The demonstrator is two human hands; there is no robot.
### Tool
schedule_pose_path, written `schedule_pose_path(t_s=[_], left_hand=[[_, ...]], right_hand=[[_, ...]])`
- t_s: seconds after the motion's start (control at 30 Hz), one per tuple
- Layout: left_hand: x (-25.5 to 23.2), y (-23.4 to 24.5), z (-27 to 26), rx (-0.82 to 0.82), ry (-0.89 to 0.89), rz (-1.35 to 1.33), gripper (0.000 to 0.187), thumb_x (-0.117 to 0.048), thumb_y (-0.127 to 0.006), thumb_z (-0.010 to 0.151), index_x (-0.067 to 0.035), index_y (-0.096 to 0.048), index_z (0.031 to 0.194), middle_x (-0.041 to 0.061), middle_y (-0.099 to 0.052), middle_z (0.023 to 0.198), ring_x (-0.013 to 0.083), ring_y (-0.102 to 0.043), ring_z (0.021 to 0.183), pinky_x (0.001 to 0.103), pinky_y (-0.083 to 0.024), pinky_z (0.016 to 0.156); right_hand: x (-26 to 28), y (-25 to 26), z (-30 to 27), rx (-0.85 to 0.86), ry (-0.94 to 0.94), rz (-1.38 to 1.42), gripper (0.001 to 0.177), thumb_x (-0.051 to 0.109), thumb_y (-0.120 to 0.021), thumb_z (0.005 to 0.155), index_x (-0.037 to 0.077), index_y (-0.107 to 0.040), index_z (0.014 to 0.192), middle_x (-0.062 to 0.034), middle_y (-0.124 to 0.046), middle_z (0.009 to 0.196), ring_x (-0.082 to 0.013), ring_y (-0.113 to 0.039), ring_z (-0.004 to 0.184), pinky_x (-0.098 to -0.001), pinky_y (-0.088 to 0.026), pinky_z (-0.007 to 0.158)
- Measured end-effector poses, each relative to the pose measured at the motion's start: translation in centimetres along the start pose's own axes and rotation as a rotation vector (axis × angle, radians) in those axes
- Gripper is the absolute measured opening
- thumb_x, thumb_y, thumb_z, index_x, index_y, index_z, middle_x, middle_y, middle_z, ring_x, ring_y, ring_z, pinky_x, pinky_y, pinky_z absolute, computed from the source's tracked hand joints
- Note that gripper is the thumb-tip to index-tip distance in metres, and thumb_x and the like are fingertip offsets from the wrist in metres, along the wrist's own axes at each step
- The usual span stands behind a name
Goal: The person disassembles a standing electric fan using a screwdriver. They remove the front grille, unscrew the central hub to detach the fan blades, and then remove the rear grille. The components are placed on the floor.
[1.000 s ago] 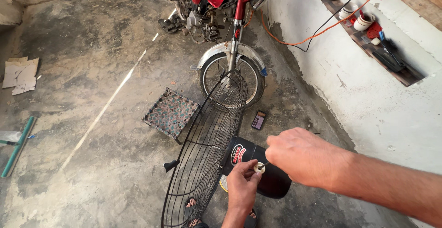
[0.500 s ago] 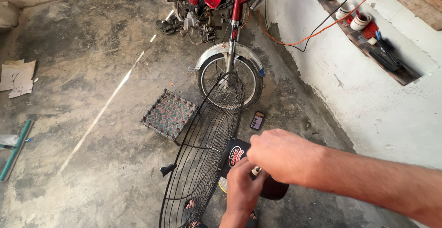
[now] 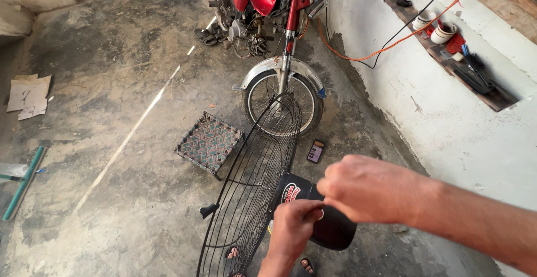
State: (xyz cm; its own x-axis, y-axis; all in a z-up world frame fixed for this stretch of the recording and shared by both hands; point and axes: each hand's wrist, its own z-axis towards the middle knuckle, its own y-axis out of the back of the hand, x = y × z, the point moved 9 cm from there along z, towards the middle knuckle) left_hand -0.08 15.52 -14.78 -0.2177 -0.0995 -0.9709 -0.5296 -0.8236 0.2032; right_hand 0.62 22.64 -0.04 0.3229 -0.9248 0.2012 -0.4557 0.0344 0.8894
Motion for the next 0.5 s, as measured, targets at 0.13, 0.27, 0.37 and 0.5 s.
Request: schedule_pose_path(t_s=[0.13, 0.27, 0.37, 0.5], left_hand=[[1.3, 0.3, 0.0, 0.078, 0.198, -0.106, 0.015, -0.002, -0.077, 0.078, -0.002, -0.079, 0.094, 0.011, -0.081, 0.079, 0.0154, -0.077, 0.072, 0.03, -0.059, 0.065], [-0.1, 0.0, 0.4, 0.149, 0.147, -0.13, 0.017, -0.005, -0.082, 0.077, -0.004, -0.08, 0.093, 0.01, -0.082, 0.082, 0.0167, -0.08, 0.077, 0.03, -0.061, 0.068], [-0.6, 0.3, 0.9, 0.086, 0.13, 0.139, 0.014, -0.011, -0.085, 0.077, -0.008, -0.082, 0.09, 0.012, -0.078, 0.079, 0.023, -0.078, 0.07, 0.033, -0.058, 0.063], [-2.0, 0.4, 1.4, 0.047, -0.05, 0.116, 0.016, -0.005, -0.08, 0.077, -0.006, -0.08, 0.093, 0.012, -0.078, 0.084, 0.0259, -0.077, 0.075, 0.035, -0.058, 0.065]], right_hand=[[1.4, -0.4, 0.2, -0.013, 0.043, 0.013, 0.015, 0.015, -0.065, 0.089, 0.004, -0.072, 0.081, -0.0202, -0.071, 0.073, -0.0344, -0.073, 0.071, -0.0452, -0.058, 0.072], [0.3, -0.5, 0.9, -0.034, -0.102, -0.021, 0.02, 0.022, -0.064, 0.092, 0.005, -0.071, 0.085, -0.0196, -0.071, 0.073, -0.0371, -0.072, 0.073, -0.0503, -0.057, 0.071], [-0.6, 0.4, 1.0, -0.112, -0.122, 0.014, 0.024, 0.029, -0.066, 0.093, 0.005, -0.069, 0.094, -0.0198, -0.072, 0.078, -0.0392, -0.071, 0.076, -0.0513, -0.056, 0.07], [0.0, 2.5, -1.0, -0.286, 0.103, 0.077, 0.022, 0.026, -0.071, 0.083, 0.005, -0.068, 0.089, -0.0161, -0.073, 0.08, -0.0385, -0.072, 0.078, -0.049, -0.054, 0.067]])
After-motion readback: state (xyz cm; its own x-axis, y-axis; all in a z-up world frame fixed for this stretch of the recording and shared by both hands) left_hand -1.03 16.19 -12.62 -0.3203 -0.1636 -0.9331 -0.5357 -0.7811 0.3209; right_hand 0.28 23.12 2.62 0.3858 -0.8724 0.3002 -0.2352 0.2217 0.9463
